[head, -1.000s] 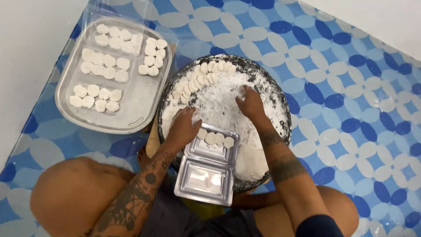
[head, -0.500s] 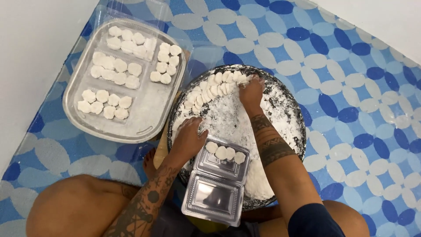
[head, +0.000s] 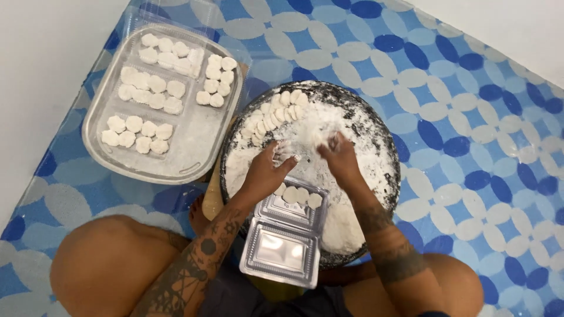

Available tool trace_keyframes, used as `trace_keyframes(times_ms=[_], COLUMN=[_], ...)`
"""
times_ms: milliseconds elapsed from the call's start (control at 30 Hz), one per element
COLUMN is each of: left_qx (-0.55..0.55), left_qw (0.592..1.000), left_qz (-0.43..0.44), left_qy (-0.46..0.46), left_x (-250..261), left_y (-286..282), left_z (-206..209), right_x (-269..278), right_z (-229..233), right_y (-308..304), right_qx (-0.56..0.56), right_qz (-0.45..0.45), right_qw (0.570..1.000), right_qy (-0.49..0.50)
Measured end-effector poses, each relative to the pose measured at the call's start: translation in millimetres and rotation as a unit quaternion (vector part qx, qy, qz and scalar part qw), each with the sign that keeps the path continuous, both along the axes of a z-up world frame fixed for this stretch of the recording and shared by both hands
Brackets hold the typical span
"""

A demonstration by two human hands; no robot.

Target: The person picks up small white food items from a large circular tray, coats them in white powder, and places them into plastic containers.

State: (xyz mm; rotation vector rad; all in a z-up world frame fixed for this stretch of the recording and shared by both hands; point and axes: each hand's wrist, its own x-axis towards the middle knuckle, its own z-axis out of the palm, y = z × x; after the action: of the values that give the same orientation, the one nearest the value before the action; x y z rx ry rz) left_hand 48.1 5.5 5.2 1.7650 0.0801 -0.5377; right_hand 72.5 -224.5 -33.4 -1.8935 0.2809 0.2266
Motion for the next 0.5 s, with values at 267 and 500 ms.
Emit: trace_keyframes(times_ms=[267,500], left_qx=[-0.167,-0.052], left_qw=[0.977,0.997], left_qz=[-0.072,0.003], left_qy=[0.110,0.064], left_x=[-30.6,-48.0], left_y=[-33.4,-30.7], left_z=[-4.3,1.2], right_x=[-101.2,-137.6], right_z=[103.6,54.6], right_y=[23.0,4.2], right_qx=[0.103,0.120], right_qz=[-0.017,-0.095], right_qw=[0.994,0.988], right_qy=[0.038,0.028])
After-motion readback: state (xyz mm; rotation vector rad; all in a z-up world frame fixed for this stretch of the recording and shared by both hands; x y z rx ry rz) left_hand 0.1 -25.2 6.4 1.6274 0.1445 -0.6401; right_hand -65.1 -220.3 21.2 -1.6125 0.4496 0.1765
